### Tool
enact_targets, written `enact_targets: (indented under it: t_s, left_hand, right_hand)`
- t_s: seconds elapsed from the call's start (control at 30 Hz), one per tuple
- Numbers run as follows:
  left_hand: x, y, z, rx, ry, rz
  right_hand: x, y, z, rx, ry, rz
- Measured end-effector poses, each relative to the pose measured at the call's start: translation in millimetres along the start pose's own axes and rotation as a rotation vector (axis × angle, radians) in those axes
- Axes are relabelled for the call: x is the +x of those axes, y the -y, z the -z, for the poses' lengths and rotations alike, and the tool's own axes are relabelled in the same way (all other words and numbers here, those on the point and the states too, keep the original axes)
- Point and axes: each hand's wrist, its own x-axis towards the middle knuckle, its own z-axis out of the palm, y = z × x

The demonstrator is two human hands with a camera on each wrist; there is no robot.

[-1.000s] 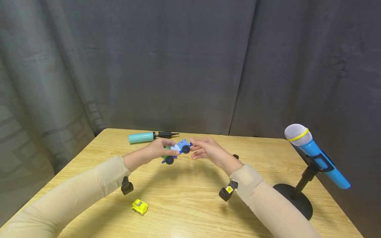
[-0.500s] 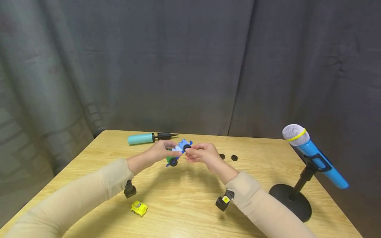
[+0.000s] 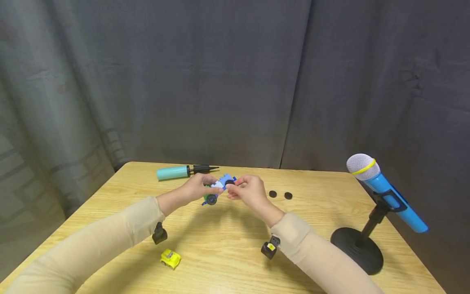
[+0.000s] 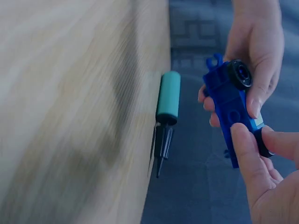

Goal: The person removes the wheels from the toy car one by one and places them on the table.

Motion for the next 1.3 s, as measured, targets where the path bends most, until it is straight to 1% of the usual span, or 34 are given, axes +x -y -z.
enact_targets:
  t_s: [0.13,0.37,0.5,0.57,0.63,0.8,0.9,1.0,1.07,1.23,1.3]
  left_hand:
    - [1.7,-0.6,-2.0,0.040,-0.005,0.000]
    - [5.8,-3.2,-1.7,0.094,-0.028,0.005]
    - [6.7,-4.2,-2.2,0.117,-0.025,0.020]
    - [6.9,-4.6,-2.6,0.121,-0.017,0.026]
    - [7.1,-5.4,-2.4,0.127,-0.008,0.025]
    - [7.7,-7.4,2.0,0.134,-0.009,-0.001]
    - [7.3,-7.1,5.1,0.128,-0.010,-0.008]
    - [6.3,-5.1,7.1,0.122,-0.011,0.003]
    - [5.6,-3.0,8.1,0.122,-0.014,0.009]
    - [4.4,1.3,9.4,0.120,-0.019,0.013]
    - [3.7,2.0,9.7,0.119,-0.017,0.013]
  right_hand:
    - [1.8,-1,0,-0.127,-0.018,0.049]
    - [3.8,1,-1,-0.219,-0.057,0.094]
    - [3.8,3,0,-0.309,-0.041,0.137]
    - [3.6,4,2,-0.332,-0.027,0.145]
    - [4.2,6,5,-0.309,-0.003,0.135]
    - [7.9,10,17,-0.165,0.071,0.062]
    - [11.7,10,25,-0.110,0.108,0.037]
    - [16.3,10,34,-0.091,0.123,0.022]
    - [20.0,8,40,-0.097,0.127,0.007]
    - [31.7,4,54,-0.088,0.118,-0.031]
    - [37.7,1,58,-0.067,0.116,-0.039]
